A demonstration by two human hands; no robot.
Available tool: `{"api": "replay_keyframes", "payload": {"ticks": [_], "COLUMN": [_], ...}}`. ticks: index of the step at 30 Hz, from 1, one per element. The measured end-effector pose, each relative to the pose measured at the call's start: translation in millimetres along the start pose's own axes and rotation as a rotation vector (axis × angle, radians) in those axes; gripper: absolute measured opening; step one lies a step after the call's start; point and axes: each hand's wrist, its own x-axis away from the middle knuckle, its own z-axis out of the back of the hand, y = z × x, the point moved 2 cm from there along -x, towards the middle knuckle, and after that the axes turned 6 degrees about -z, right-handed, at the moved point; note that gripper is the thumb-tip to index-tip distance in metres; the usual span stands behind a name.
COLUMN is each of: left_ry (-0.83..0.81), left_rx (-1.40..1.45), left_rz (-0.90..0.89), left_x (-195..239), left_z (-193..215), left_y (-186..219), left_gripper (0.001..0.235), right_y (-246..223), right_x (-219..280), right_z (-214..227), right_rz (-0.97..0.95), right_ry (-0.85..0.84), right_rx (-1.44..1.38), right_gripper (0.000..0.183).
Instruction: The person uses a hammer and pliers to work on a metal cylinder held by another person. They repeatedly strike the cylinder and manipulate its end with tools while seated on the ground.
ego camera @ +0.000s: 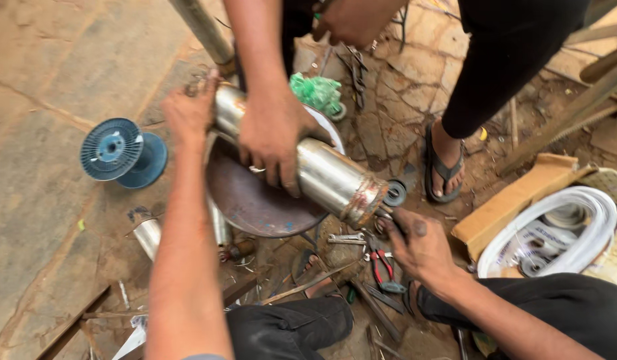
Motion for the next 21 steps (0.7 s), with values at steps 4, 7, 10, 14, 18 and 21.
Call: {"api": "replay_keyframes", "payload": {"ticks": [4, 7, 10, 14, 18, 21], "left_ry": [-0.006, 0.001, -0.001, -0.066, -0.078, -0.064], "left_rx": [0.036, 0.088, 0.067, 0.031, 0.041, 0.162], "left_rz": [-0.108, -0.121, -0.127, -0.059, -0.028, -0.136], "left_x": [-2.1, 9.8, 4.1, 4.1, 12.2, 6.5], "left_z": [8.4, 7.3, 11.5, 15.6, 23.2, 18.4], "left_y": [-1.2, 1.8, 8.3, 11.4, 10.1, 12.6], "left_gripper": [0.086, 0.087, 0.081, 0.077, 0.072, 0.065], "right_y": [2.9, 5.5, 5.7, -0.3, -3.9, -2.7], "right_x": [-1.6, 13.7, 7.3, 0.4, 3.1, 4.1], "right_z": [-2.7, 11.5, 16.8, 9.5, 6.4, 8.1], "right_rz": [-0.097, 0.14, 0.129, -0.013, 0.11, 0.312], "right_ry": [-0.106, 0.052, 0.019, -0.087, -0.04, 0.09], "right_rx": [0.013, -0.039, -0.115, -0.081, -0.093, -0.219], "right_gripper": [0.014, 0.014, 0.012, 0.014, 0.014, 0.013]}}
